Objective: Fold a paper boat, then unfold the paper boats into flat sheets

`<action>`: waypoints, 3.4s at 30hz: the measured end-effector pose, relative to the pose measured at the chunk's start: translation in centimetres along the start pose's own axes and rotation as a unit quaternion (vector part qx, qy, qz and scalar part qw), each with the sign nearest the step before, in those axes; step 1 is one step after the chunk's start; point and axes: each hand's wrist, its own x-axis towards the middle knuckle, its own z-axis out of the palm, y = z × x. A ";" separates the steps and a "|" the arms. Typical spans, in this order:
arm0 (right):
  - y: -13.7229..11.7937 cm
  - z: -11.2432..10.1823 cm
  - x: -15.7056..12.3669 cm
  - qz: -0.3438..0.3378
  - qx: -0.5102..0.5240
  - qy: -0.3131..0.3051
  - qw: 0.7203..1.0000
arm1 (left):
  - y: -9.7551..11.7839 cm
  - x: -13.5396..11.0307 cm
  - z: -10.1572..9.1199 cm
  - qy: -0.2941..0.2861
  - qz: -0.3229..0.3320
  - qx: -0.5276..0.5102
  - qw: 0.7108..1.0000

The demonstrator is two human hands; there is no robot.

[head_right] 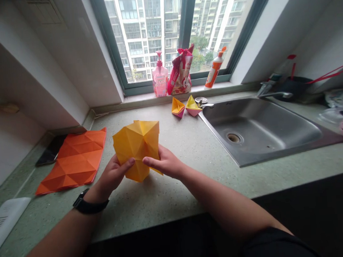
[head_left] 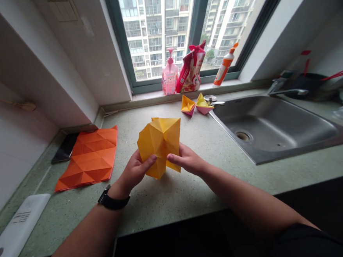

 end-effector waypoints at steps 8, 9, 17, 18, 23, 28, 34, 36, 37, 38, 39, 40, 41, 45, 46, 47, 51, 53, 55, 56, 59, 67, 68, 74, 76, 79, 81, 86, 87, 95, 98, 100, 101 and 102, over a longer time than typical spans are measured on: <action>-0.9 -1.6 0.0 0.043 0.096 0.106 0.989 | 1.3 -0.6 -0.5 0.022 -0.003 -0.047 0.999; -1.3 -2.0 0.0 0.047 0.106 0.111 0.987 | 1.7 -0.6 -0.7 0.038 -0.005 -0.055 0.998; -2.8 -5.4 0.6 0.053 0.131 0.136 0.981 | 3.3 1.1 -3.1 0.161 -0.026 -0.070 0.984; -2.8 -5.7 0.7 0.055 0.125 0.123 0.983 | 3.0 1.5 -3.4 0.164 -0.032 -0.066 0.984; -2.1 -6.5 1.2 0.116 0.123 0.058 0.984 | 1.3 2.6 -3.6 0.161 -0.048 -0.034 0.985; -1.1 -7.3 1.7 0.117 0.162 0.063 0.978 | 0.9 2.8 -3.5 0.186 -0.039 -0.032 0.981; -1.2 -8.3 1.7 0.077 0.151 0.087 0.982 | 1.1 3.0 -4.0 0.178 -0.025 -0.033 0.983; -1.4 -8.5 1.7 0.065 0.143 0.095 0.983 | 1.1 3.1 -4.2 0.184 -0.026 -0.027 0.982; -1.6 -8.6 1.7 0.059 0.139 0.100 0.983 | 1.1 3.1 -4.3 0.193 -0.029 -0.025 0.981; -1.7 -8.7 1.7 0.054 0.134 0.107 0.984 | 1.1 3.1 -4.4 0.202 -0.033 -0.023 0.979; -1.7 -8.8 1.7 0.049 0.129 0.117 0.984 | 1.1 3.1 -4.6 0.208 -0.038 -0.020 0.977; -1.8 -9.0 1.7 0.044 0.123 0.130 0.983 | 1.0 3.1 -4.7 0.212 -0.044 -0.017 0.976; -1.8 -9.1 1.7 0.039 0.118 0.145 0.982 | 1.0 3.1 -4.9 0.213 -0.050 -0.015 0.976; -1.3 -9.6 2.1 0.033 0.093 0.215 0.971 | 0.7 3.1 -5.0 0.185 -0.064 -0.008 0.981; -1.0 -9.7 2.2 0.038 0.081 0.230 0.969 | 0.6 3.0 -5.0 0.175 -0.066 -0.006 0.982; -0.8 -9.7 2.3 0.043 0.064 0.243 0.967 | 0.6 3.0 -4.9 0.165 -0.069 -0.004 0.984; 0.0 -9.9 2.6 0.049 -0.035 0.275 0.960 | 0.5 2.8 -4.8 0.146 -0.080 0.014 0.986; 0.3 -10.1 2.8 0.030 -0.061 0.288 0.955 | 0.5 2.8 -4.9 0.143 -0.084 0.024 0.986; 0.6 -10.2 3.0 0.007 -0.061 0.298 0.952 | 0.5 2.8 -5.0 0.138 -0.085 0.029 0.986; 0.6 -10.3 3.1 0.001 -0.052 0.301 0.952 | 0.6 2.8 -5.0 0.137 -0.085 0.031 0.986; 0.5 -10.6 3.3 0.010 0.018 0.303 0.953 | 0.5 2.8 -5.2 0.146 -0.082 0.044 0.985; -0.9 -10.5 3.0 0.123 0.252 0.244 0.928 | -0.2 3.2 -5.2 0.126 -0.093 0.021 0.987; -0.8 -10.5 3.0 0.124 0.247 0.246 0.929 | -0.3 3.3 -5.3 0.126 -0.093 0.017 0.988; -0.5 -11.8 3.2 -0.022 -0.016 0.446 0.895 | -0.7 3.7 -6.2 0.154 -0.086 0.010 0.984; -0.8 -11.8 2.9 -0.088 -0.156 0.441 0.880 | -0.8 3.9 -6.5 0.174 -0.085 0.015 0.981; -1.4 -10.9 1.9 -0.129 -0.325 0.314 0.883 | -1.2 4.2 -6.7 0.201 -0.094 0.027 0.975; -1.6 -10.1 1.3 -0.131 -0.409 0.212 0.878 | -1.5 4.3 -6.9 0.212 -0.102 0.052 0.971; -1.0 -9.5 0.6 -0.059 -0.523 0.001 0.850 | -0.9 3.9 -7.6 0.277 -0.045 0.327 0.902; -0.9 -9.6 0.7 -0.040 -0.538 -0.023 0.842 | -0.6 3.6 -7.8 0.282 -0.009 0.403 0.870; -0.8 -9.7 0.9 0.019 -0.570 -0.091 0.816 | 2.8 1.6 -7.7 -0.026 0.031 0.531 0.847; -0.7 -9.7 1.0 0.023 -0.570 -0.100 0.815 | 3.0 1.4 -8.3 -0.123 -0.038 0.523 0.843; -0.8 -10.0 1.0 0.021 -0.574 -0.097 0.813 | 2.9 1.4 -8.7 -0.147 -0.050 0.526 0.836; -0.9 -10.2 1.0 0.019 -0.575 -0.090 0.813 | 2.8 1.4 -8.9 -0.149 -0.051 0.528 0.835; -1.0 -10.4 1.0 0.016 -0.575 -0.081 0.814 | 2.7 1.4 -9.1 -0.149 -0.049 0.530 0.834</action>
